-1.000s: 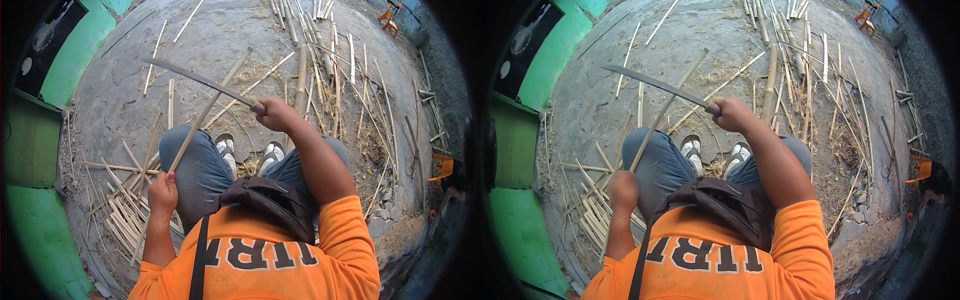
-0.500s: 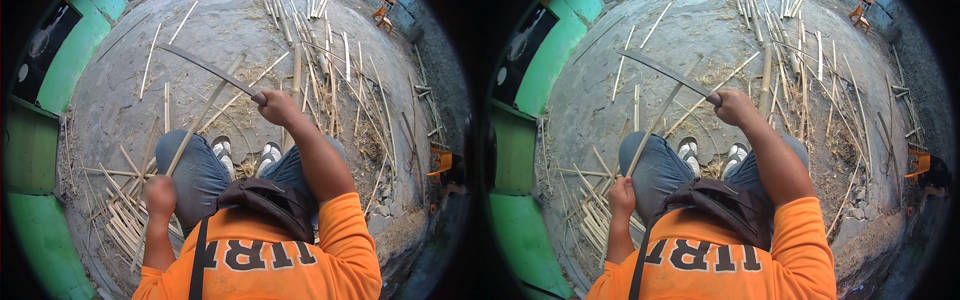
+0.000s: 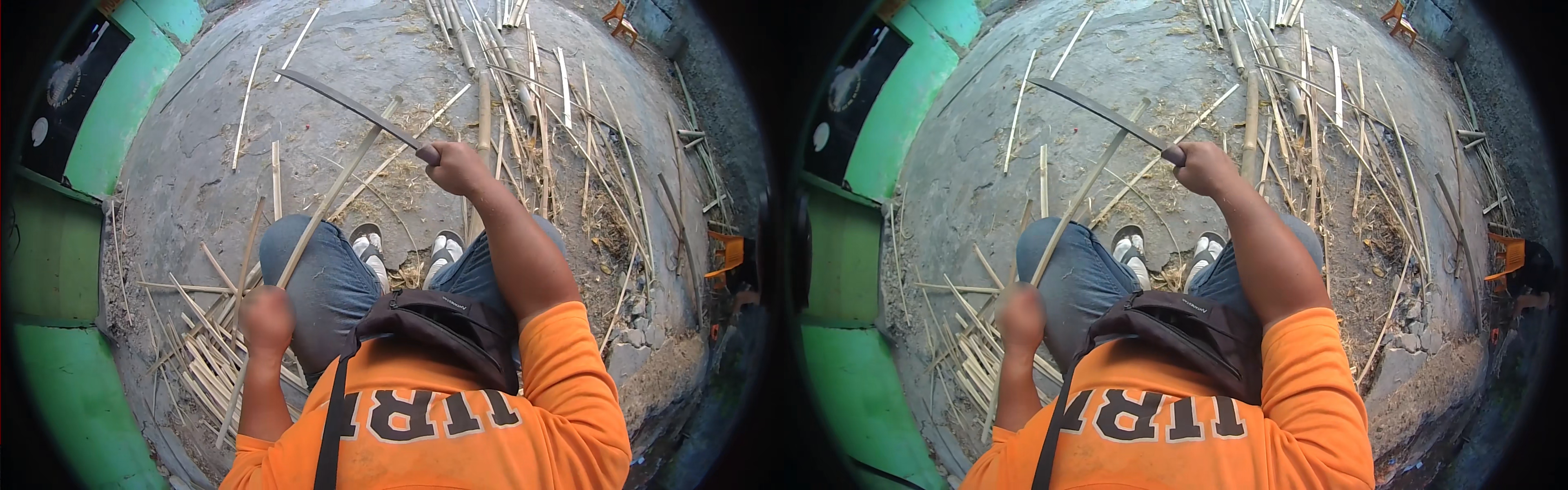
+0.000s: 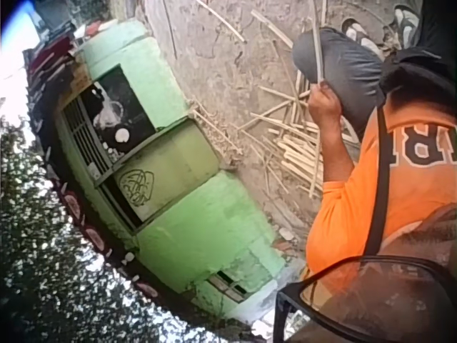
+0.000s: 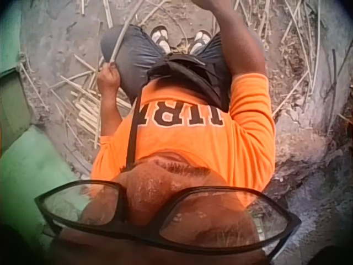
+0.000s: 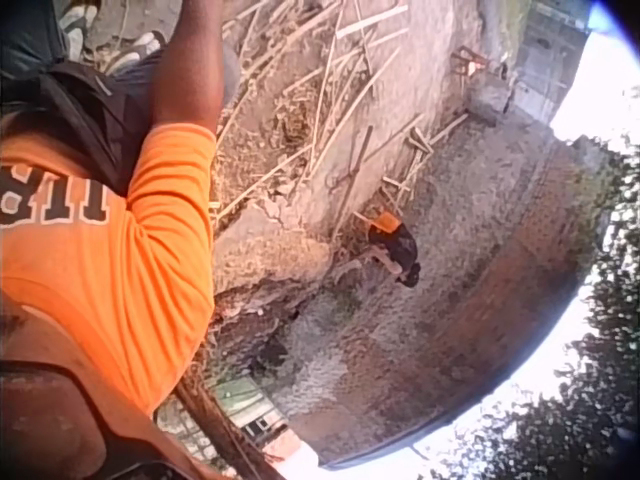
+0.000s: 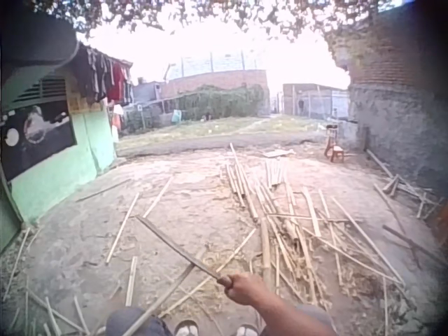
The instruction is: The person uses a large blade to shave and thin down long strips of bamboo, holding the bamboo in their left hand and drawing the blade across the surface with their right hand while seated outdoors.
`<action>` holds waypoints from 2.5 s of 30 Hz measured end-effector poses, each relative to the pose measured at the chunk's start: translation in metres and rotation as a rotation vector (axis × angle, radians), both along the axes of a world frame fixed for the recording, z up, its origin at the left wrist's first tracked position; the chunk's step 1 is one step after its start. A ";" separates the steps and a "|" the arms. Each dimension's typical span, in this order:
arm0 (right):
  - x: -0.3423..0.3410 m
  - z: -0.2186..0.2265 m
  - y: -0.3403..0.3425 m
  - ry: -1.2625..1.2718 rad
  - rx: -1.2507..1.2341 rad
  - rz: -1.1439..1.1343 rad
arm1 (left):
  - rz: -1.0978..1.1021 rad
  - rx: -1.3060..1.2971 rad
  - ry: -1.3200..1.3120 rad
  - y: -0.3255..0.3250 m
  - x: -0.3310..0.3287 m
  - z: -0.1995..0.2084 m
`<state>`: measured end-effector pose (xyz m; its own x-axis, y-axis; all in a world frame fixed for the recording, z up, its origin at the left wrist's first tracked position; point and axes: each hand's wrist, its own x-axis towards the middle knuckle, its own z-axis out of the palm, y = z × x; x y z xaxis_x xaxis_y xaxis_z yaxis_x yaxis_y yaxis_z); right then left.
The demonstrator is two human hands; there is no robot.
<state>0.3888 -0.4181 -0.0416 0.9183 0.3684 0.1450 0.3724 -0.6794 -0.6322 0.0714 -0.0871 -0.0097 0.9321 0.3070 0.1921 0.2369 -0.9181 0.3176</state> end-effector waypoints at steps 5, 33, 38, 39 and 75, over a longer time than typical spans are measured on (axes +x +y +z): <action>-0.027 0.008 0.016 0.069 0.091 0.210 | -0.009 -0.014 -0.001 0.000 0.000 -0.002; 0.009 0.010 -0.016 0.079 -0.214 -0.001 | -0.025 0.004 -0.046 0.002 0.001 -0.005; 0.011 -0.011 -0.006 0.195 0.077 -0.090 | 0.016 0.034 -0.010 0.001 0.002 -0.005; 0.011 -0.017 -0.005 0.218 0.164 -0.053 | 0.015 0.048 -0.016 0.001 0.002 -0.006; -0.002 0.011 -0.009 0.093 0.088 -0.105 | -0.005 0.076 -0.021 0.008 0.002 -0.008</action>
